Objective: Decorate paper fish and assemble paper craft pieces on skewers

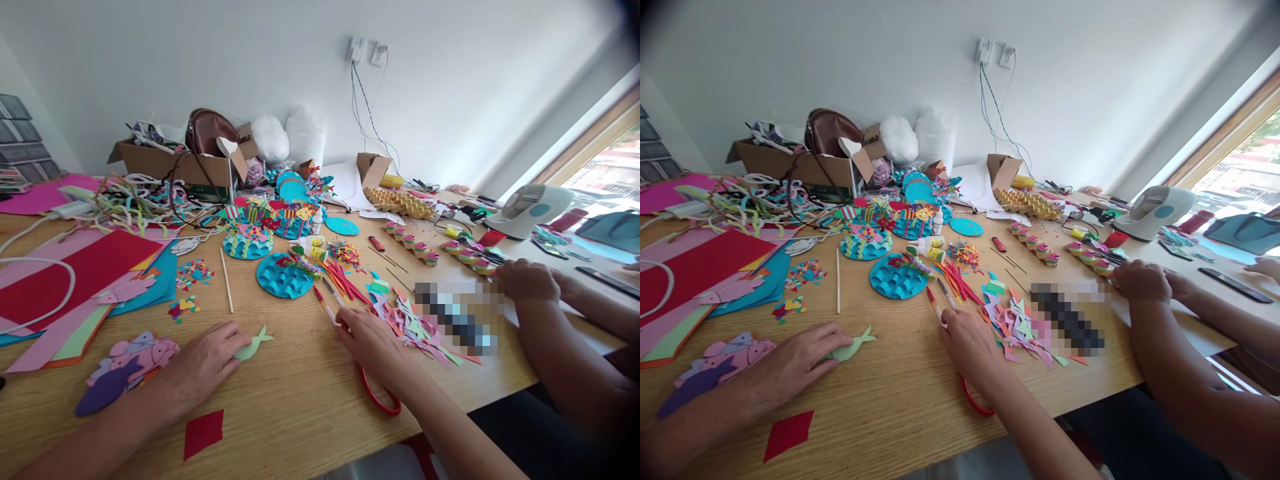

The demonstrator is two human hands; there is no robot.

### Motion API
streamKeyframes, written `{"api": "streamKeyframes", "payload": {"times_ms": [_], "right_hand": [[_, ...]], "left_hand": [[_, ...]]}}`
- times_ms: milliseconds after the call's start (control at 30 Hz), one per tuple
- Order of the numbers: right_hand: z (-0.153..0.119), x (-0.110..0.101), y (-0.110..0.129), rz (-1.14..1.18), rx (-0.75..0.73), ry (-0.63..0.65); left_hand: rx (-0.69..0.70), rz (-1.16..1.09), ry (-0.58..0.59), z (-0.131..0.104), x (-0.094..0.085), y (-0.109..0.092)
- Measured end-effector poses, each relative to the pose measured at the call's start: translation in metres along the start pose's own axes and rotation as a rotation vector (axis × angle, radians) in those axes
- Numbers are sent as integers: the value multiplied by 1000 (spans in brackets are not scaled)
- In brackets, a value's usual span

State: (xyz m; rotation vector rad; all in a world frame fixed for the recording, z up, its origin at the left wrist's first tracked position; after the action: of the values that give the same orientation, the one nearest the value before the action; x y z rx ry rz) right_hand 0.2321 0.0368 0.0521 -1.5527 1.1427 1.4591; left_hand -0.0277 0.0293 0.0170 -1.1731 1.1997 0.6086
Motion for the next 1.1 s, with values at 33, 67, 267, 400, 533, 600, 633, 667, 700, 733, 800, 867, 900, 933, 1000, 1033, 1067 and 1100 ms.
{"api": "streamKeyframes", "payload": {"times_ms": [33,67,267,400,533,600,633,667,700,733,800,867,900,933,1000,1033,1067,1100], "right_hand": [[-1,-2,4,9,-16,5],[-2,-4,10,20,-35,9],[-7,-13,35,57,-142,40],[-8,-14,28,53,-146,-5],[2,-27,12,94,-126,-109],[13,-37,3,116,-120,-178],[20,-42,-2,138,-117,-201],[28,-45,-8,160,-112,-218],[37,-47,-15,187,-108,-237],[47,-47,-22,225,-91,-250],[66,-45,-37,297,-47,-273],[84,-42,-51,394,-21,-325],[93,-40,-57,402,-13,-333],[102,-39,-62,404,1,-346],[119,-39,-71,394,36,-379],[128,-40,-76,388,57,-396],[137,-41,-80,378,79,-411],[146,-42,-85,368,98,-422]], "left_hand": [[-7,6,8,0,-1,-2],[-14,12,15,1,-2,-5],[-19,9,36,-4,-12,-11],[-26,6,45,-14,-18,-8],[11,63,57,-22,-13,-10],[50,116,35,-22,-6,-10],[71,135,13,-21,-3,-10],[92,145,-17,-20,0,-9],[114,145,-53,-19,3,-8],[138,138,-88,-18,6,-7],[183,134,-148,-17,9,-6],[230,166,-199,-17,10,-7],[258,192,-223,-18,10,-7],[287,220,-249,-18,11,-7],[334,263,-315,-19,13,-6],[353,278,-346,-19,14,-6],[372,291,-371,-18,16,-5],[388,299,-396,-18,18,-4]]}}
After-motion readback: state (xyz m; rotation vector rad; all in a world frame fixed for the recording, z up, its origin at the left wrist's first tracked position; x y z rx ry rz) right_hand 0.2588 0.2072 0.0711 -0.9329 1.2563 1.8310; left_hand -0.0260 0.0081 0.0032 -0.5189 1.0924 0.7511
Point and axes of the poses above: each hand's wrist, its own z-axis towards the middle knuckle, its own x-axis out of the palm, y = z × x, the point moved 3 cm from there along z, towards the middle knuckle, and after that the axes turned 14 degrees about -x, right-handed, at the moved point
